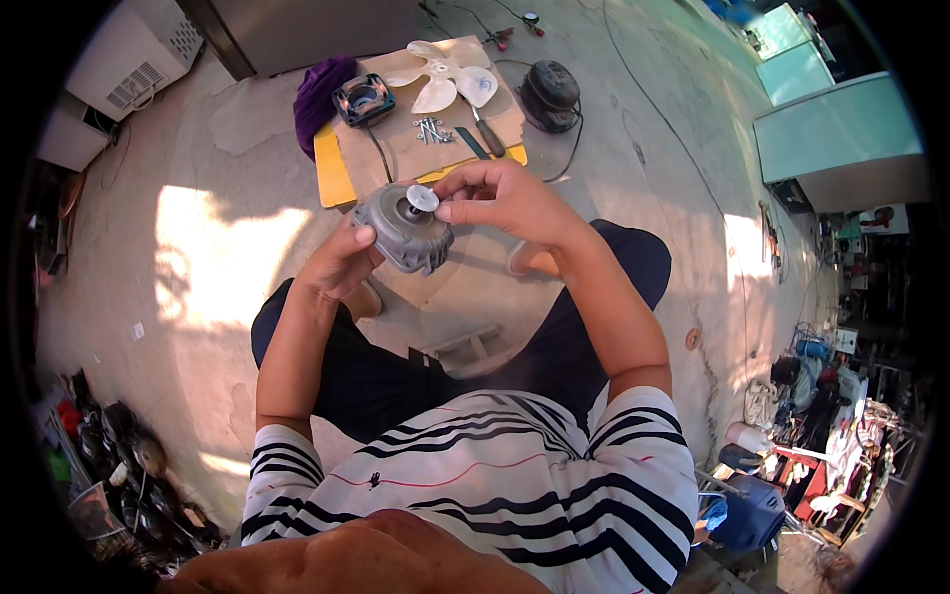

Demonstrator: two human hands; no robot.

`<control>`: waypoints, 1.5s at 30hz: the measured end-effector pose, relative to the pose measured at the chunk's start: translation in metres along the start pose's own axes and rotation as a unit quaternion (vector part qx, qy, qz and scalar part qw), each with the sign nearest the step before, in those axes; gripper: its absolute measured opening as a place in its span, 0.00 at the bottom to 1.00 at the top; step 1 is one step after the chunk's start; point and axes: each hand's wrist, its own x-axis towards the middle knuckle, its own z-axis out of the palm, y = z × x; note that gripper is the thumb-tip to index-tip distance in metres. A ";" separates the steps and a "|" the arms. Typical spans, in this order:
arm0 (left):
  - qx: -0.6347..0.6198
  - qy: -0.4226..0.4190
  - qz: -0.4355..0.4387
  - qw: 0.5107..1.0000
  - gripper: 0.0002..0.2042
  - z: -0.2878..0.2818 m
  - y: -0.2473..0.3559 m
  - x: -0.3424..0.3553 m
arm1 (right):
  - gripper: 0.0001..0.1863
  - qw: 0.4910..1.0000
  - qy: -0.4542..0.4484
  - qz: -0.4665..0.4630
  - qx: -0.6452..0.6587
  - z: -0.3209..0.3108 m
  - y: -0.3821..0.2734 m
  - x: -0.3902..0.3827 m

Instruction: The person manipulates a fan motor housing by removing small fasteners and then cleans the motor components with a brush and a bucket of water.

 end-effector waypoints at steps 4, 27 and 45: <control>0.029 0.006 -0.004 1.000 0.45 -0.001 0.000 0.002 | 0.16 1.000 -0.006 0.006 0.017 0.002 0.005 0.002; 0.016 0.088 0.093 0.992 0.34 -0.025 0.006 0.010 | 0.11 0.964 0.160 0.011 -0.211 0.011 0.120 -0.018; -0.105 0.053 0.052 0.992 0.29 -0.030 -0.006 0.023 | 0.13 0.844 0.356 -0.266 -0.302 0.054 0.048 -0.018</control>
